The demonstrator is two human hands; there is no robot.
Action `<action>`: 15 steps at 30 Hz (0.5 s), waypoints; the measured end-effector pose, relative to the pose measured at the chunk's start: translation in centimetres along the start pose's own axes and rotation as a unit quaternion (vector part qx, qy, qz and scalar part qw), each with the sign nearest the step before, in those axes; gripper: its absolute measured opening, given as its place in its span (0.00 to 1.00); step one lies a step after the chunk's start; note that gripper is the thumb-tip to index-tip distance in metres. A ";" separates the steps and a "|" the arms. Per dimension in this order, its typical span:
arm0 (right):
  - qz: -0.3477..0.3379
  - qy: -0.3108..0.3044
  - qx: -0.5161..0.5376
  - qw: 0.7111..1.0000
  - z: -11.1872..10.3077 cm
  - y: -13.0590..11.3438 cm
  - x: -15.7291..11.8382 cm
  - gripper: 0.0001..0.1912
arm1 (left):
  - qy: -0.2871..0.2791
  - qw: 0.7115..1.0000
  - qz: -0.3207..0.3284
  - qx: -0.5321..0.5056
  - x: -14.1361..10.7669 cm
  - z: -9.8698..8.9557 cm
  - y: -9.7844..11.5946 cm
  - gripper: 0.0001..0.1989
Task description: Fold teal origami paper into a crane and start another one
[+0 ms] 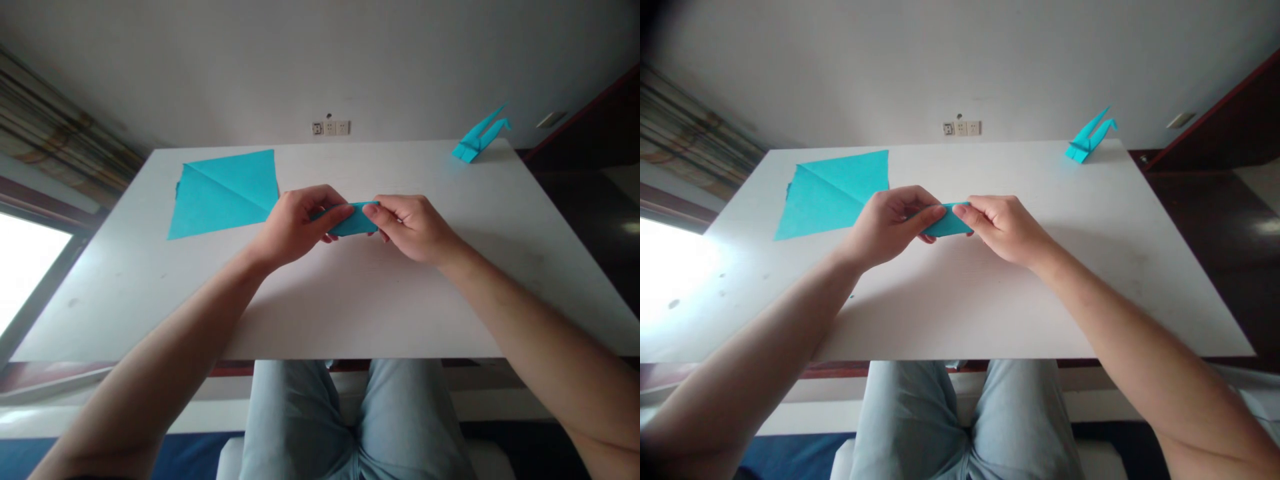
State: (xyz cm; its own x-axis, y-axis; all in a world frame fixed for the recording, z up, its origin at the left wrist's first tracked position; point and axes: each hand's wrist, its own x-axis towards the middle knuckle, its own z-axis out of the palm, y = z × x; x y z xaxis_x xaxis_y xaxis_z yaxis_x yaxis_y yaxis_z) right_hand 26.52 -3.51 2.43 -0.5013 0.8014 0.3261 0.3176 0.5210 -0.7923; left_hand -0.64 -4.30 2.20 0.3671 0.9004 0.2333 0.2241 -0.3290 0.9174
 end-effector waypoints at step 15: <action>0.018 0.026 0.002 0.999 -0.1 0.8 -0.1 0.34 | 0.048 0.998 -0.006 -0.046 0.4 -0.1 -0.3 0.35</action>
State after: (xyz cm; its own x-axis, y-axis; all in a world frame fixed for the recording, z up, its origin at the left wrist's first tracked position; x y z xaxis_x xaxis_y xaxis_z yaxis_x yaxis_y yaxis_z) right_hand 26.91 -3.14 1.83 -0.4469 0.8337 0.3245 0.3312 0.4911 -0.8057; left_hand -0.66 -3.84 2.08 0.2766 0.9283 0.2484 0.1426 -0.2953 0.9447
